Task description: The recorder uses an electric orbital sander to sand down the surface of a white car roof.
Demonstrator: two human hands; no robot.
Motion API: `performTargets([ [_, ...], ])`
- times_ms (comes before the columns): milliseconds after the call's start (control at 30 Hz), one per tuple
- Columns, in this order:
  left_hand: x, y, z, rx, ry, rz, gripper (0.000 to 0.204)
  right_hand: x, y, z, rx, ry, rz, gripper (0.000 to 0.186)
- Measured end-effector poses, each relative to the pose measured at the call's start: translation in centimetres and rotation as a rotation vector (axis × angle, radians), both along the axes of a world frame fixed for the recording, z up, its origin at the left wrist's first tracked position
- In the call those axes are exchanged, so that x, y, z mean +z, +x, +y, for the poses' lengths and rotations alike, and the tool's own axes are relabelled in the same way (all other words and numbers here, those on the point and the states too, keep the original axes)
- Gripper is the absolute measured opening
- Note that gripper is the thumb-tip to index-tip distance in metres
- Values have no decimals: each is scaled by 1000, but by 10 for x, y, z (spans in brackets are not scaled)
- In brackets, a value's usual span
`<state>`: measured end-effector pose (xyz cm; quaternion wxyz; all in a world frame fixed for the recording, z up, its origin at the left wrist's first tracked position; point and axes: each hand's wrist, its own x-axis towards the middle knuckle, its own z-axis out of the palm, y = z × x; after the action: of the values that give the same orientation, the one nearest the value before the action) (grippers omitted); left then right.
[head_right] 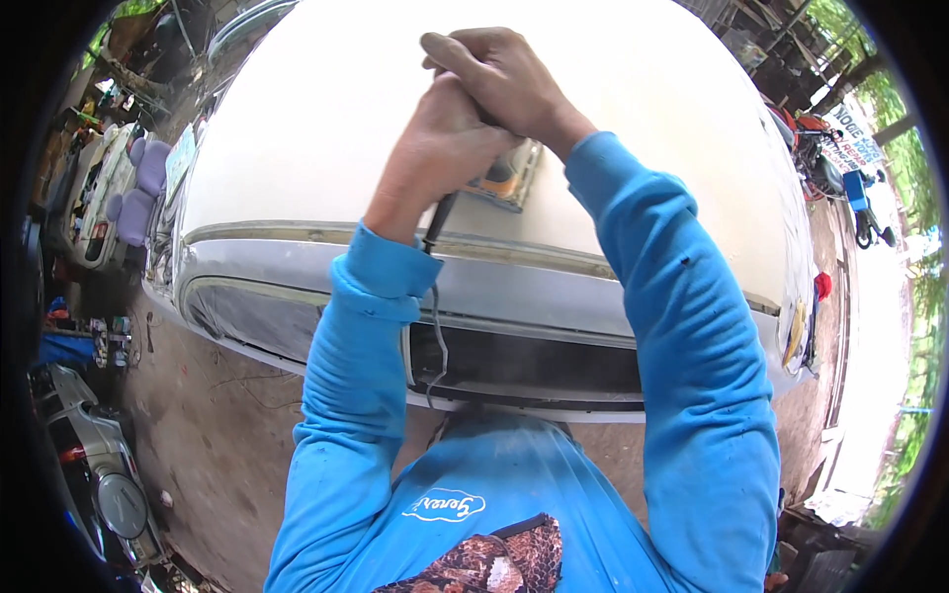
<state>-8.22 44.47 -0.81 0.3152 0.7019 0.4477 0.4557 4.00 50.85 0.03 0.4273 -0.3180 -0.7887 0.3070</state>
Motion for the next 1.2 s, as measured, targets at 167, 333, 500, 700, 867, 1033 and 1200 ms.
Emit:
performTargets([
  [167, 4, -47, 3, 94, -76, 7, 31, 0, -58, 18, 73, -14, -8, 63],
  [333, 4, -91, -1, 169, -71, 2, 35, 4, -107, 22, 152, -5, -36, 65],
  [500, 7, -110, 3, 253, -117, 9, 38, 4, -133, 34, 170, -26, -99, 66],
  [700, 11, -92, 3, 252, -141, -4, 37, 5, -117, 32, 130, -47, -104, 63],
  [867, 4, -60, 7, 176, -104, -5, 33, 2, -76, 27, 93, -14, -66, 62],
  [1033, 6, -20, 18, 101, -61, 172, 30, 5, -19, 40, 81, -17, 11, 71],
  [1200, 11, 2, 20, -33, -49, 127, 19, 11, 5, 42, 77, 15, 56, 74],
])
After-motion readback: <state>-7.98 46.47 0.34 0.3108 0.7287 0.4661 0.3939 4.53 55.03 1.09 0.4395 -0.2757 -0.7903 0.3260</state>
